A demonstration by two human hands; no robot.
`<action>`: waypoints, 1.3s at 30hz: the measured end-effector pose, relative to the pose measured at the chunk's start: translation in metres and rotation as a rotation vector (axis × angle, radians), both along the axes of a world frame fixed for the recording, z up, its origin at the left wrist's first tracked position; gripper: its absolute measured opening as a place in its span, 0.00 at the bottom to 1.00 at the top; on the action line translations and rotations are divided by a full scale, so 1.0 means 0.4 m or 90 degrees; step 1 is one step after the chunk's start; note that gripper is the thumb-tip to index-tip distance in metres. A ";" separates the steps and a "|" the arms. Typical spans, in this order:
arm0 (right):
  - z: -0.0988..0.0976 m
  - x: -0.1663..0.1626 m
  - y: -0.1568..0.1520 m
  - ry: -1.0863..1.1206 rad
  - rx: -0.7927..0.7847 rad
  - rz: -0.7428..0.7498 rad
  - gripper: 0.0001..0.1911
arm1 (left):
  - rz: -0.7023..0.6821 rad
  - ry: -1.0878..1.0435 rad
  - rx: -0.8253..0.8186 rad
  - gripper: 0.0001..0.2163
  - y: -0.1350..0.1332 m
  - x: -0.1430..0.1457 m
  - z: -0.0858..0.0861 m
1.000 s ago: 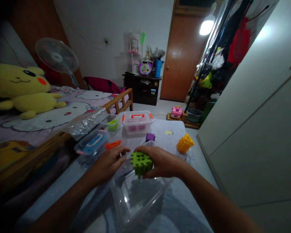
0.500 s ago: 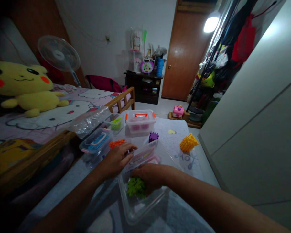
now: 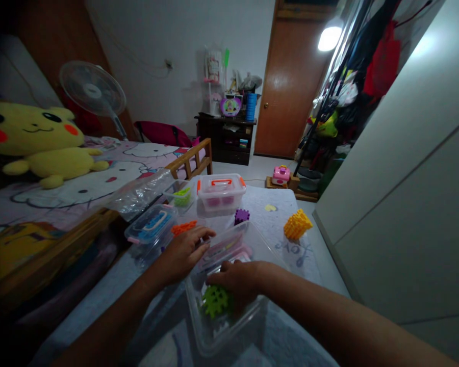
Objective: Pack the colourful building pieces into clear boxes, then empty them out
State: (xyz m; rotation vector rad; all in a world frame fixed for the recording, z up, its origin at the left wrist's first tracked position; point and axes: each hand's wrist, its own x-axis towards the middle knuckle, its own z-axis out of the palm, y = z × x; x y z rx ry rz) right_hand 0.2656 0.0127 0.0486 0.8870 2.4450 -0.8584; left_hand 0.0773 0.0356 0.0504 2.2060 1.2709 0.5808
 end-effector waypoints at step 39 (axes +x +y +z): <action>0.147 0.100 0.029 0.231 -0.115 -0.246 0.27 | -0.025 -0.031 -0.045 0.13 0.012 -0.010 0.005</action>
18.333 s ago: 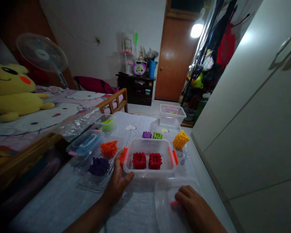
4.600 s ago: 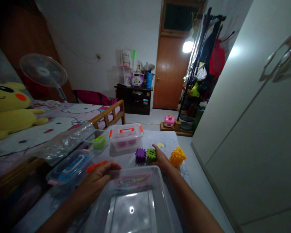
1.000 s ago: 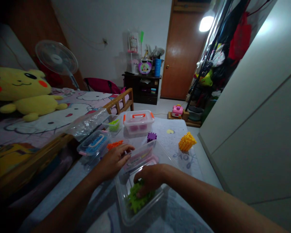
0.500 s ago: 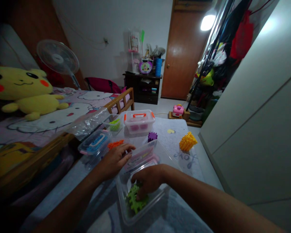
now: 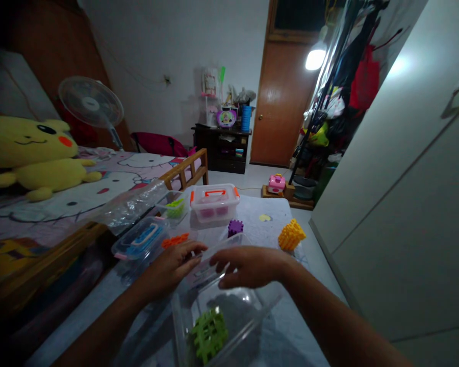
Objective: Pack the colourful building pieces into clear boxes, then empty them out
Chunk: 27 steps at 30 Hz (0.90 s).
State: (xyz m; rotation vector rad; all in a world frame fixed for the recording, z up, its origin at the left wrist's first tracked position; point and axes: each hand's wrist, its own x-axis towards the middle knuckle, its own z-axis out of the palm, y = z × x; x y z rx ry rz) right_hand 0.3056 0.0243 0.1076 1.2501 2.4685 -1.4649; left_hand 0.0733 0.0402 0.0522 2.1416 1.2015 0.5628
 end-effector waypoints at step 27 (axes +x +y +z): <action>-0.325 0.106 0.273 0.038 0.297 -0.258 0.54 | -0.062 -0.223 -0.218 0.14 0.110 0.110 -0.026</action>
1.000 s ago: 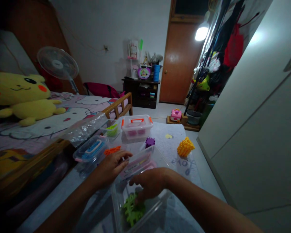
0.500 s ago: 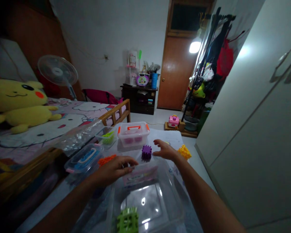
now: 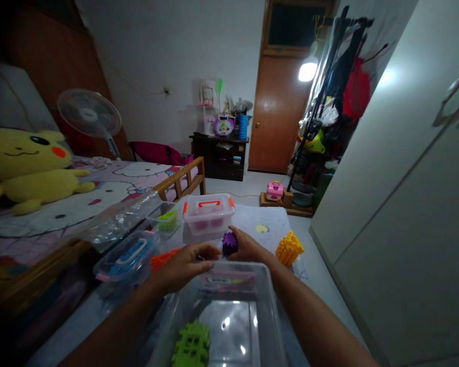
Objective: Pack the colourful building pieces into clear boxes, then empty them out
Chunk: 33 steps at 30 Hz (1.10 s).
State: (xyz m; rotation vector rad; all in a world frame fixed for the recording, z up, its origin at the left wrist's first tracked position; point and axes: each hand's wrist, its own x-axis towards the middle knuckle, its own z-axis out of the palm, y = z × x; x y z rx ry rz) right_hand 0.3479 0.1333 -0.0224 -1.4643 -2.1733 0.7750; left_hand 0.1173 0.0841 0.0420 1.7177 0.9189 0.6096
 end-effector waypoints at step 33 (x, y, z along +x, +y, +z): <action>-0.053 0.007 0.003 -0.026 0.111 -0.094 0.32 | 0.184 -0.247 -0.300 0.11 -0.021 0.001 -0.036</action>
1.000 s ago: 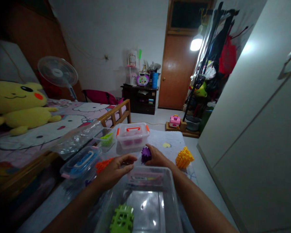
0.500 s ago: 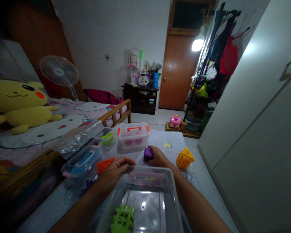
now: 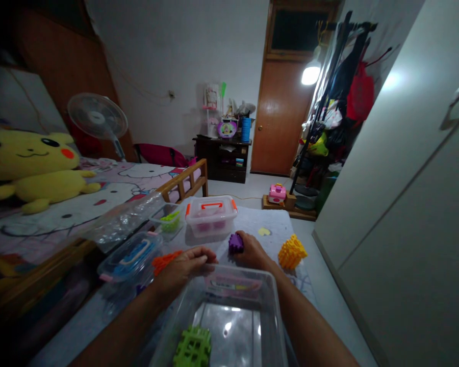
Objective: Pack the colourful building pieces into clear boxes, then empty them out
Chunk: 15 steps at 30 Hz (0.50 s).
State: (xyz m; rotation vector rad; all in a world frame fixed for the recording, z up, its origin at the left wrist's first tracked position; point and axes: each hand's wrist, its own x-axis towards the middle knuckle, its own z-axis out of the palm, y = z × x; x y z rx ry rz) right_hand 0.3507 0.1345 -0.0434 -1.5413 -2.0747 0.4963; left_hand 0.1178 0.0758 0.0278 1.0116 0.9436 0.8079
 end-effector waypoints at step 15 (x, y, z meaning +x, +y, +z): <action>0.345 0.023 -0.169 0.088 0.027 0.055 0.37 | -0.020 0.073 0.114 0.08 0.014 0.012 -0.001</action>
